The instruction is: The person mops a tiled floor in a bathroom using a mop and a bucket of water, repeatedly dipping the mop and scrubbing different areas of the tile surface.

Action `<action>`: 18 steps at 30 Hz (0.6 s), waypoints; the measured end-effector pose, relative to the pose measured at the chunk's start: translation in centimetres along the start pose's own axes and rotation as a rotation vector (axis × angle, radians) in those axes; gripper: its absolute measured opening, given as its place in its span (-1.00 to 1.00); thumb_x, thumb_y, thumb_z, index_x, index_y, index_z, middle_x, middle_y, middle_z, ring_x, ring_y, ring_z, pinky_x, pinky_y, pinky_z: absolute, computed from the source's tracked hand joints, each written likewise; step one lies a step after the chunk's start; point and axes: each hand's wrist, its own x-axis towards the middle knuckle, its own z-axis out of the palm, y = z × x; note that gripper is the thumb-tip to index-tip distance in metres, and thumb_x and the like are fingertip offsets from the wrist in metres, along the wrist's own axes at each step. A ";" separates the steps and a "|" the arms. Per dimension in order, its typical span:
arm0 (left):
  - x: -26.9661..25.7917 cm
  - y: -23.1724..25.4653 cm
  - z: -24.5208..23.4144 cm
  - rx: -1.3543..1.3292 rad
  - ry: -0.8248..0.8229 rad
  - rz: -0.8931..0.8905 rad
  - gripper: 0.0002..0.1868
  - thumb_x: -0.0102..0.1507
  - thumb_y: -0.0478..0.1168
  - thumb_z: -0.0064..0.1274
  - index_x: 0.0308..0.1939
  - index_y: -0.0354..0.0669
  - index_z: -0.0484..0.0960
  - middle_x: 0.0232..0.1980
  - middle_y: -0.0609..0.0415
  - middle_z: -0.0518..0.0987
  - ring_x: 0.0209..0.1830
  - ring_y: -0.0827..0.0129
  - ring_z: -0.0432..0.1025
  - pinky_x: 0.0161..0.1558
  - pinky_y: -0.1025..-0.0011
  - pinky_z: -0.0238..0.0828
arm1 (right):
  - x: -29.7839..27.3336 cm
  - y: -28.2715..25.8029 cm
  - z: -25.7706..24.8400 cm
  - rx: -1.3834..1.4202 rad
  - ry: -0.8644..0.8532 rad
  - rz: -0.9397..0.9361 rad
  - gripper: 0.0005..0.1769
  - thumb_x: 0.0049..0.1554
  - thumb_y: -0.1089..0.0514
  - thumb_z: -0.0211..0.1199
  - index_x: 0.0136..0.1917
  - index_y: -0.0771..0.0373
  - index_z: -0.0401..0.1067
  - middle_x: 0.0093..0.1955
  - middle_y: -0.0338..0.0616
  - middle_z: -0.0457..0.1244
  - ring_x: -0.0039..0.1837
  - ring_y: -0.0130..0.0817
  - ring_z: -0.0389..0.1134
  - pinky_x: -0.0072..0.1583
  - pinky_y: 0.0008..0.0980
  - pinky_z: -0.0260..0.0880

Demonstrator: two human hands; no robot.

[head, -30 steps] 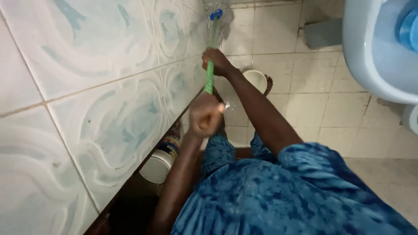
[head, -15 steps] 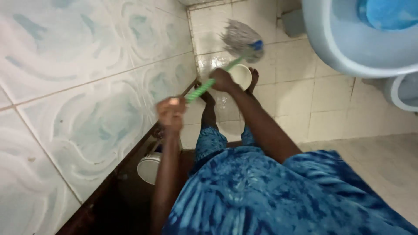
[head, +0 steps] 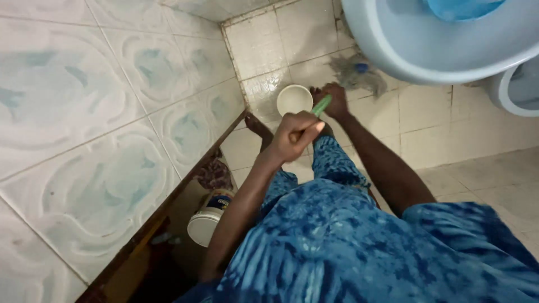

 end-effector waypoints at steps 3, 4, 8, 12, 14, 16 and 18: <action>0.1 4.1 -0.1 0.169 -0.043 0.088 -0.58 0.44 -0.32 0.05 -0.48 -0.21 0.24 -0.55 0.07 0.19 -0.55 0.41 0.08 -0.31 0.31 0.17 | 3.9 -2.7 3.0 0.120 0.062 -0.103 -0.81 -0.05 0.21 0.36 -0.36 0.23 0.35 -0.30 -0.01 0.23 -0.17 0.03 0.26 -0.05 -0.03 0.27; 0.2 4.3 -0.1 0.240 -0.051 0.123 -0.59 0.45 -0.34 0.06 -0.45 -0.19 0.24 -0.54 0.06 0.19 -0.54 0.41 0.09 -0.27 0.33 0.24 | 5.1 -3.4 3.8 0.249 0.161 -0.191 -0.82 0.00 0.23 0.37 -0.28 0.29 0.38 -0.25 0.04 0.22 -0.16 0.07 0.24 -0.07 -0.02 0.23; 1.8 0.4 -3.6 0.199 0.292 0.386 -0.87 0.38 -0.38 -0.05 -0.09 -0.16 0.60 -0.43 0.12 0.41 -0.48 0.42 0.28 -0.38 0.36 0.23 | 16.8 -6.1 7.6 -0.208 -0.274 -0.257 -0.70 0.00 -0.01 0.33 -0.44 0.09 0.33 -0.30 -0.04 0.25 -0.10 0.03 0.27 -0.01 0.02 0.27; -0.2 0.1 -9.3 0.393 0.509 0.176 -0.73 0.37 -0.22 -0.02 -0.44 -0.18 0.49 -0.62 0.19 0.30 -0.64 0.51 0.22 -0.52 0.43 0.14 | 19.2 -8.9 10.7 -0.001 -0.257 -0.318 -0.73 0.00 -0.01 0.42 -0.31 0.17 0.43 -0.19 -0.01 0.30 -0.01 0.06 0.31 0.09 0.01 0.33; -0.3 0.2 -10.2 -0.017 0.531 0.244 -0.60 0.39 -0.19 0.00 -0.56 -0.15 0.37 -0.67 0.18 0.23 -0.66 0.52 0.18 -0.50 0.40 0.17 | 17.3 -9.9 11.3 0.047 -0.200 -0.175 -0.74 -0.12 0.04 0.40 -0.17 0.16 0.52 -0.11 -0.01 0.32 0.05 0.04 0.33 0.09 -0.02 0.35; -2.7 2.0 -11.5 -0.083 0.479 0.048 -0.54 0.42 -0.17 0.01 -0.56 -0.13 0.26 -0.65 0.14 0.19 -0.61 0.49 0.15 -0.33 0.34 0.18 | 14.7 -10.3 11.2 0.023 -0.182 -0.082 -0.62 -0.23 0.06 0.43 -0.10 0.15 0.59 -0.05 0.00 0.34 0.11 0.06 0.33 0.09 -0.03 0.35; -3.3 -0.2 -11.4 -0.173 0.467 0.026 -0.56 0.39 -0.19 0.01 -0.60 -0.11 0.32 -0.62 0.15 0.24 -0.64 0.48 0.18 -0.33 0.31 0.29 | 11.1 -9.7 10.0 -0.047 -0.247 0.034 -0.62 -0.22 0.06 0.44 -0.08 0.15 0.60 -0.02 0.01 0.35 0.13 0.06 0.34 0.10 -0.03 0.36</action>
